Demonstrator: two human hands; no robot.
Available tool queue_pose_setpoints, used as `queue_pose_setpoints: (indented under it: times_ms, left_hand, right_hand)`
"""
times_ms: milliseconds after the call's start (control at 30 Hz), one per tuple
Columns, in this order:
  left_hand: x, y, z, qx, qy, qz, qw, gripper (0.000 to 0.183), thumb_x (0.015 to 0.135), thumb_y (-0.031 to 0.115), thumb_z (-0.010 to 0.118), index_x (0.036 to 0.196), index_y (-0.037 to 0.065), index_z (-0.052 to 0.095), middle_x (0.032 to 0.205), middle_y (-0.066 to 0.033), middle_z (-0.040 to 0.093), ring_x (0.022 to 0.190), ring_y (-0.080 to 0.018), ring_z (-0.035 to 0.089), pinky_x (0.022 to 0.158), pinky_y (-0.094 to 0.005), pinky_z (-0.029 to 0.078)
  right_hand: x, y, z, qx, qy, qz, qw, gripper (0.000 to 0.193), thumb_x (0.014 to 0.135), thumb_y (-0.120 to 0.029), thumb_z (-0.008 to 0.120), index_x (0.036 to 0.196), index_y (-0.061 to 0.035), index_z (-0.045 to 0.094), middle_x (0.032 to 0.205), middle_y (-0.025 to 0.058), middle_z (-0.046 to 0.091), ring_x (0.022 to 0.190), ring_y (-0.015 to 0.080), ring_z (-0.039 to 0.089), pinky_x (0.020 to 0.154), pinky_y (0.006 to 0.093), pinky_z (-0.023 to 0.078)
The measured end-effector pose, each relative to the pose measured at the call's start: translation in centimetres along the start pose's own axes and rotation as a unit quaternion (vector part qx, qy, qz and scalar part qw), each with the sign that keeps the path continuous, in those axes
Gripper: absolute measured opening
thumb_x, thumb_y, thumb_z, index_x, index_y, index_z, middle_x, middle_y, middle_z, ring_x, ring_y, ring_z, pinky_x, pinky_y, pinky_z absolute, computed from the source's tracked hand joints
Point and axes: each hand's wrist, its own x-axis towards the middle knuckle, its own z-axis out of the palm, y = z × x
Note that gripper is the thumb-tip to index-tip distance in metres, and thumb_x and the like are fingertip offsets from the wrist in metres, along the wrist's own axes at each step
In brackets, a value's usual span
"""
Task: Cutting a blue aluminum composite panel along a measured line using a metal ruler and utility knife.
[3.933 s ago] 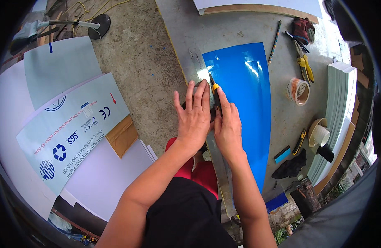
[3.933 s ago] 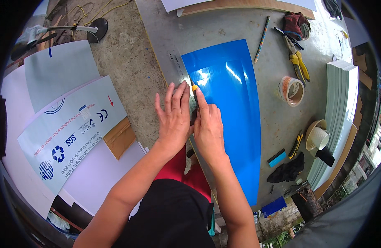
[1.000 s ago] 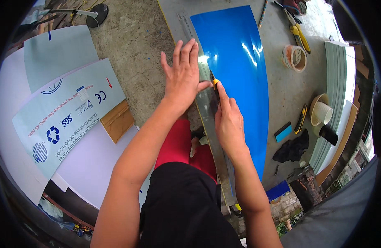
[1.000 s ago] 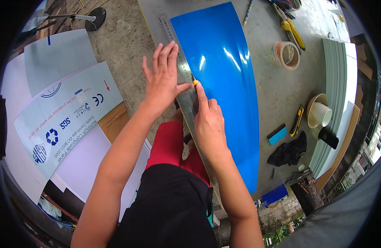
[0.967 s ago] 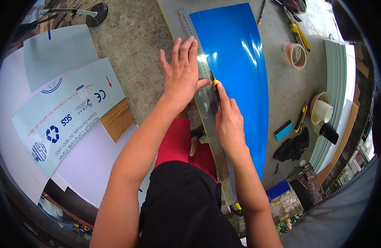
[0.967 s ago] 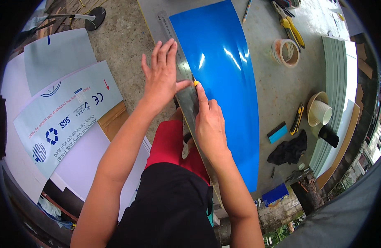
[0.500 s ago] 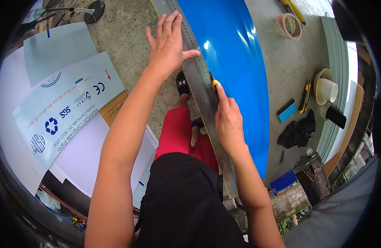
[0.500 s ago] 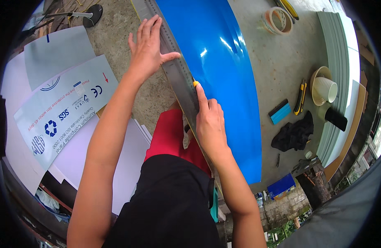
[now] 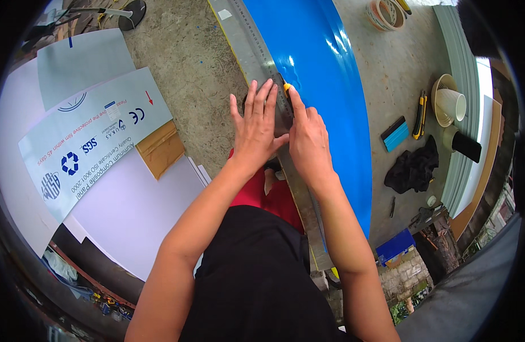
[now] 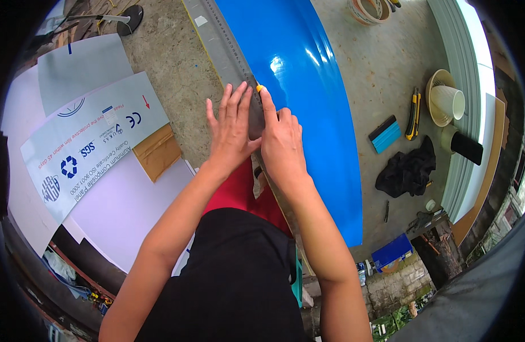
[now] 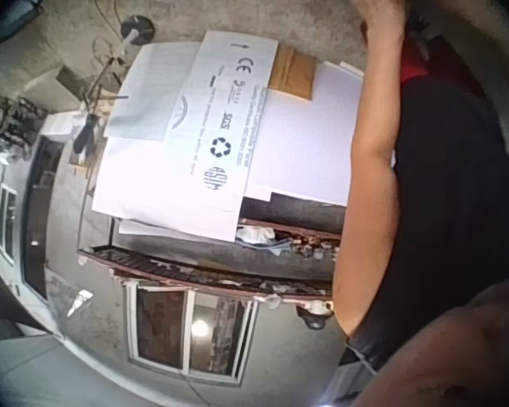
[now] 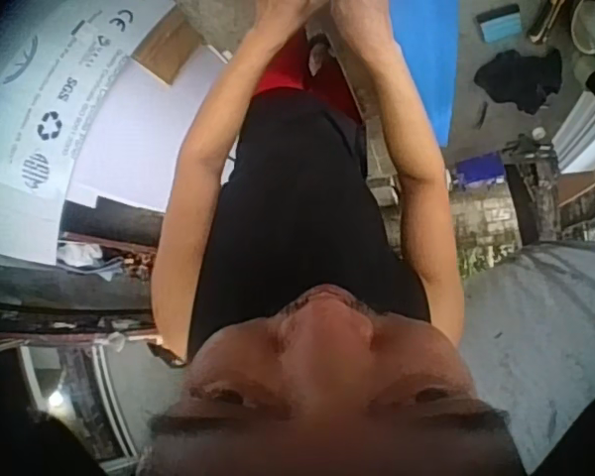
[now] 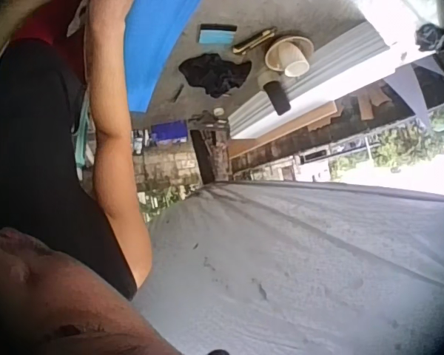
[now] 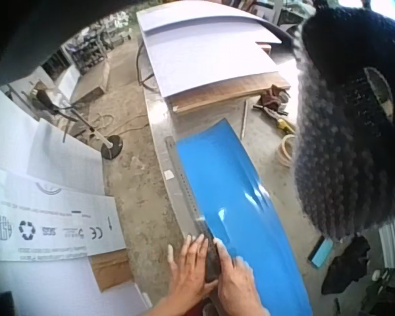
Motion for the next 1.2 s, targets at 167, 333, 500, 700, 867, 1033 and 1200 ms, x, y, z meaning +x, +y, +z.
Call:
queue_pose_setpoints:
  times_ms: [167,333,500,700,867,1033,1200]
  left_hand:
    - [-0.5,1.0,0.2,0.036,-0.017,-0.020,0.999,0.120,0.071,0.039,0.095,0.166,0.007,0.029,0.171,-0.0068,0.029,0.163,-0.0337,0.021,0.125,-0.0755,0.013]
    - [-0.2,2.4,0.4,0.081,-0.034,-0.059,0.994,0.122,0.069,0.040,0.097,0.165,0.004,0.031,0.171,-0.0101,0.029,0.163,-0.0353,0.021,0.124,-0.0767,0.014]
    - [0.1,3.0,0.8,0.083,-0.037,-0.084,0.992,0.121,0.069,0.040,0.098,0.164,0.004,0.031,0.171,-0.0089,0.027,0.162,-0.0353,0.020,0.124,-0.0782,0.012]
    - [0.5,3.0,1.2,0.108,-0.041,-0.080,0.990,0.126,0.068,0.044,0.098,0.164,0.002,0.029,0.172,-0.0106,0.026,0.162,-0.0355,0.019,0.123,-0.0793,0.012]
    - [0.6,2.3,1.7,0.125,-0.037,-0.075,0.989,0.127,0.071,0.051,0.096,0.166,0.004,0.027,0.174,-0.0111,0.024,0.163,-0.0365,0.018,0.124,-0.0777,0.012]
    - [-0.9,1.9,2.6,0.106,-0.018,-0.062,0.992,0.121,0.074,0.051,0.094,0.167,0.009,0.028,0.174,-0.0129,0.026,0.162,-0.0370,0.020,0.125,-0.0753,0.010]
    - [-8.3,5.1,5.5,0.038,0.058,0.024,0.997,0.113,0.078,0.041,0.091,0.166,0.007,0.028,0.171,-0.0158,0.028,0.161,-0.0395,0.021,0.125,-0.0725,0.008]
  right_hand:
    - [0.0,0.0,-0.3,-0.004,-0.014,0.010,1.000,0.074,0.093,0.004,0.057,0.164,-0.0106,0.042,0.107,0.0198,0.060,0.096,0.0365,0.061,0.089,0.0476,0.049]
    - [-2.0,0.6,-0.6,0.002,-0.026,0.019,0.999,0.072,0.094,0.004,0.056,0.164,-0.0099,0.042,0.108,0.0216,0.061,0.097,0.0377,0.061,0.089,0.0487,0.049]
    - [-6.2,2.1,-0.9,-0.002,-0.031,0.014,0.999,0.073,0.094,0.006,0.054,0.165,-0.0101,0.041,0.107,0.0211,0.060,0.096,0.0375,0.060,0.088,0.0484,0.049]
    - [-11.9,4.4,-1.2,-0.012,-0.030,0.025,0.999,0.071,0.096,0.006,0.054,0.164,-0.0116,0.042,0.101,0.0198,0.059,0.093,0.0370,0.059,0.087,0.0489,0.049]
    - [-16.5,5.9,-1.0,-0.025,-0.043,0.035,0.998,0.072,0.096,0.006,0.054,0.164,-0.0123,0.041,0.099,0.0191,0.057,0.091,0.0363,0.058,0.086,0.0486,0.049]
    - [-18.9,6.7,-0.6,-0.012,-0.024,0.032,0.999,0.072,0.096,0.006,0.053,0.164,-0.0131,0.042,0.098,0.0178,0.056,0.092,0.0353,0.057,0.087,0.0478,0.048]
    - [-19.2,7.6,0.2,-0.013,-0.018,0.032,0.999,0.075,0.095,0.005,0.049,0.166,-0.0155,0.040,0.104,0.0174,0.057,0.097,0.0344,0.058,0.092,0.0470,0.047]
